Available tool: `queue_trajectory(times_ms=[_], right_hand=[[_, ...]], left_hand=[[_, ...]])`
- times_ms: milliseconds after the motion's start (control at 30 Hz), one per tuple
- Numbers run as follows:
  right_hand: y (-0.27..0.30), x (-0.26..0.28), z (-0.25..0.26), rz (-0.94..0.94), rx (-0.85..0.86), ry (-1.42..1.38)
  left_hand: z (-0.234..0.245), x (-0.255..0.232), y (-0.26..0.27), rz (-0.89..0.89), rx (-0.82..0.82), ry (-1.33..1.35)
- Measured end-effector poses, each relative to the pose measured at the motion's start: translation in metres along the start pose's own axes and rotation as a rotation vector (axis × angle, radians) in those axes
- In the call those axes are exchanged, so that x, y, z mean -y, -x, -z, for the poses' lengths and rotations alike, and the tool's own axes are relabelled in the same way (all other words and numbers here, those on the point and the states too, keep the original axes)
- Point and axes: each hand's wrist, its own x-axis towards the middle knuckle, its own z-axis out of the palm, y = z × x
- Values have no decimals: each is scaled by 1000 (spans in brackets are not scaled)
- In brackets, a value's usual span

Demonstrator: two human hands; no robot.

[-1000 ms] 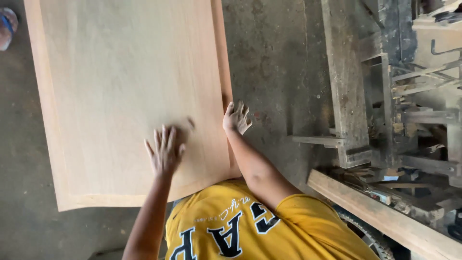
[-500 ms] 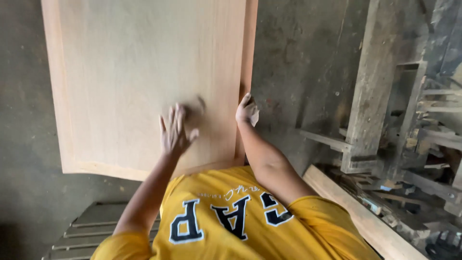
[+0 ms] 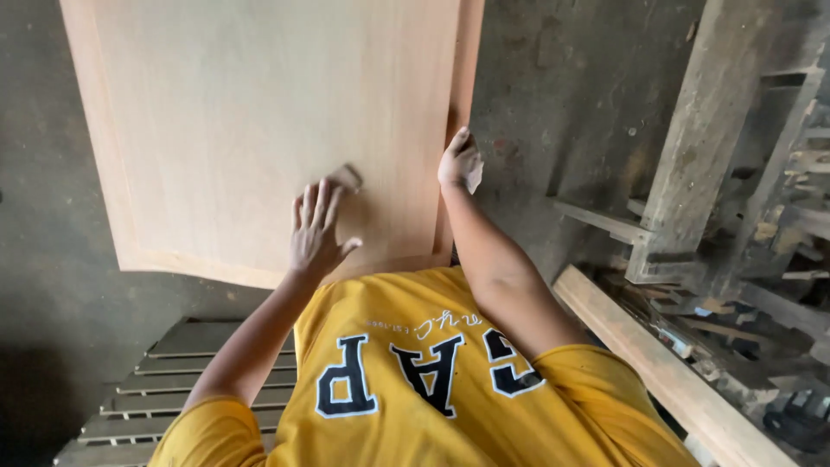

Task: The person sands a large, light-colored wooden board using a sanding block held in their right hand. They move the block back and forth across the surface of the board, which is resting on a workbench, while the camera shakes significantly.

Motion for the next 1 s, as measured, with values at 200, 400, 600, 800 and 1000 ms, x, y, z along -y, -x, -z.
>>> queue_trajectory(times_ms=[200,400,600,800,1000], right_hand=[[-5,-6,-9,58,-22,-27],[-14,-6,-10,52,-47,-22],[10,15,17,72,-53,-31],[5,7,12,77,-70,-42],[17,22,20,71,-103,-55]], left_hand=[[8,0,-56,104,59,-19],[9,31,82,-37,271,-169],[-1,30,1,101,114,-55],[13,34,3,93,78,-40],[-13,32,67,71,17,-137]])
